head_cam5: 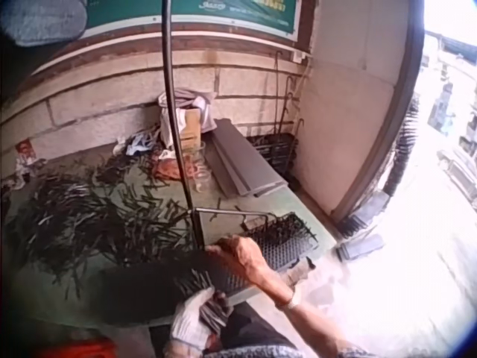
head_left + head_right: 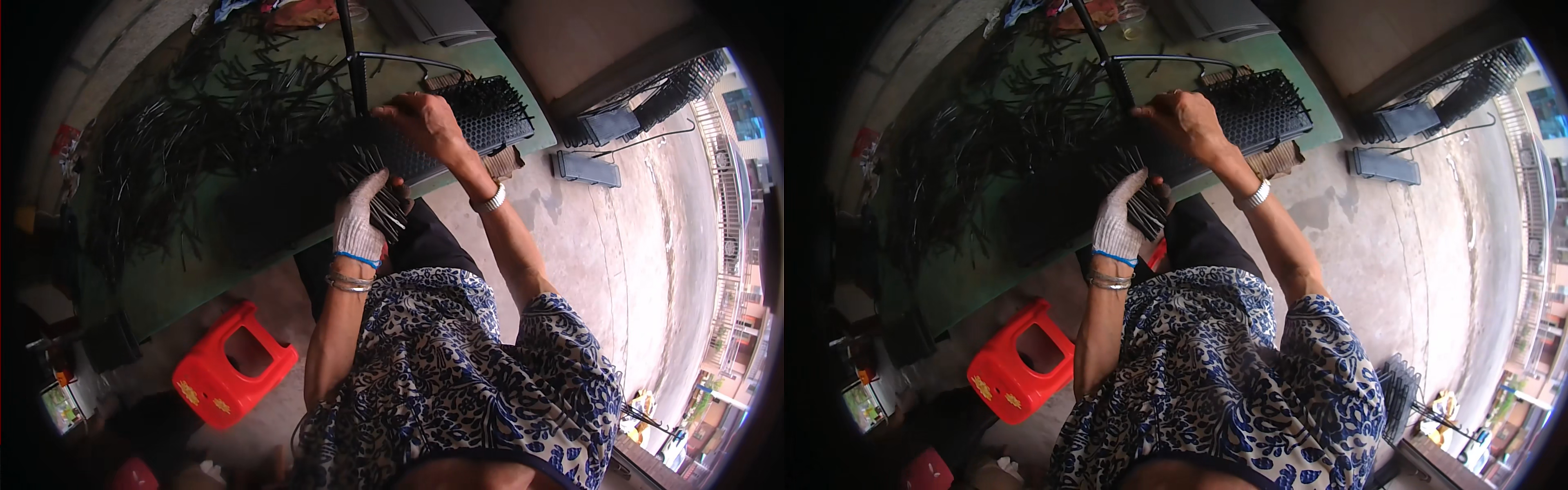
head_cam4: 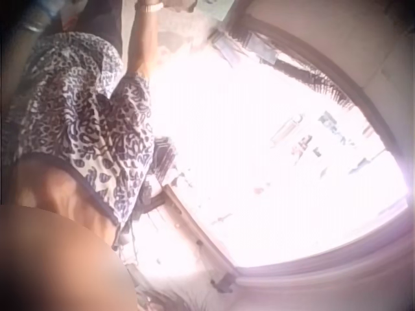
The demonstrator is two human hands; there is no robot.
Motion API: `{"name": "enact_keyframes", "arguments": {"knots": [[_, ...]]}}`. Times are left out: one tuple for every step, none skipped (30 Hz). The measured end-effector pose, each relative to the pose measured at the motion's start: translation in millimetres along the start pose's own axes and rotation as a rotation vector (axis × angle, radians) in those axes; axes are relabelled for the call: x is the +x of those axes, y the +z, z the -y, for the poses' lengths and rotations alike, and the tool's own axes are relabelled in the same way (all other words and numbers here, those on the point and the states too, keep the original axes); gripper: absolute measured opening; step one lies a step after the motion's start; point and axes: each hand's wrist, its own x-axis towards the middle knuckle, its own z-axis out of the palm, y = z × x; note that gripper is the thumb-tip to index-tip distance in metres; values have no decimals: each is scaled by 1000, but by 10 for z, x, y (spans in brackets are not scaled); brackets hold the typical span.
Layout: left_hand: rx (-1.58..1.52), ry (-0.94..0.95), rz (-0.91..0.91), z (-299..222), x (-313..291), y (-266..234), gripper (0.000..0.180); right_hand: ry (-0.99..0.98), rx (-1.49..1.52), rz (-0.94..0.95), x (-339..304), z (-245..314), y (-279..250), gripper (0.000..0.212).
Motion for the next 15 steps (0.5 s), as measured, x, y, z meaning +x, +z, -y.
{"name": "enact_keyframes", "arguments": {"knots": [[-1,15,-18,10,-6,9,10,150,183,148,-38,77,-111,32],[0,13,-18,11,3,0,10,288,387,344,-91,202,-234,30],[0,-1,0,10,25,-22,10,290,386,343,-156,214,-214,30],[0,-16,18,11,42,-35,12,245,510,375,-223,196,-170,27],[1,-18,18,20,54,-32,12,199,634,406,-256,193,-154,25],[38,-6,43,32,66,-28,14,221,664,429,-257,190,-169,21],[74,8,68,43,74,-29,16,222,665,429,-262,185,-177,21],[75,7,68,38,71,-3,16,261,686,432,-257,172,-192,20],[97,11,67,27,59,24,17,299,708,436,-251,157,-203,19],[118,17,65,16,55,41,19,298,708,436,-246,131,-205,19],[117,19,64,13,81,5,19,253,717,375,-240,116,-206,15],[75,7,36,10,118,-50,19,206,726,314,-229,113,-204,13],[33,-4,8,9,147,-93,19,205,726,317,-208,116,-204,13],[33,-6,6,1,127,-61,19,201,605,103,-180,152,-221,11],[28,5,-19,-4,103,-29,17,195,480,-108,-164,170,-225,9]]}}
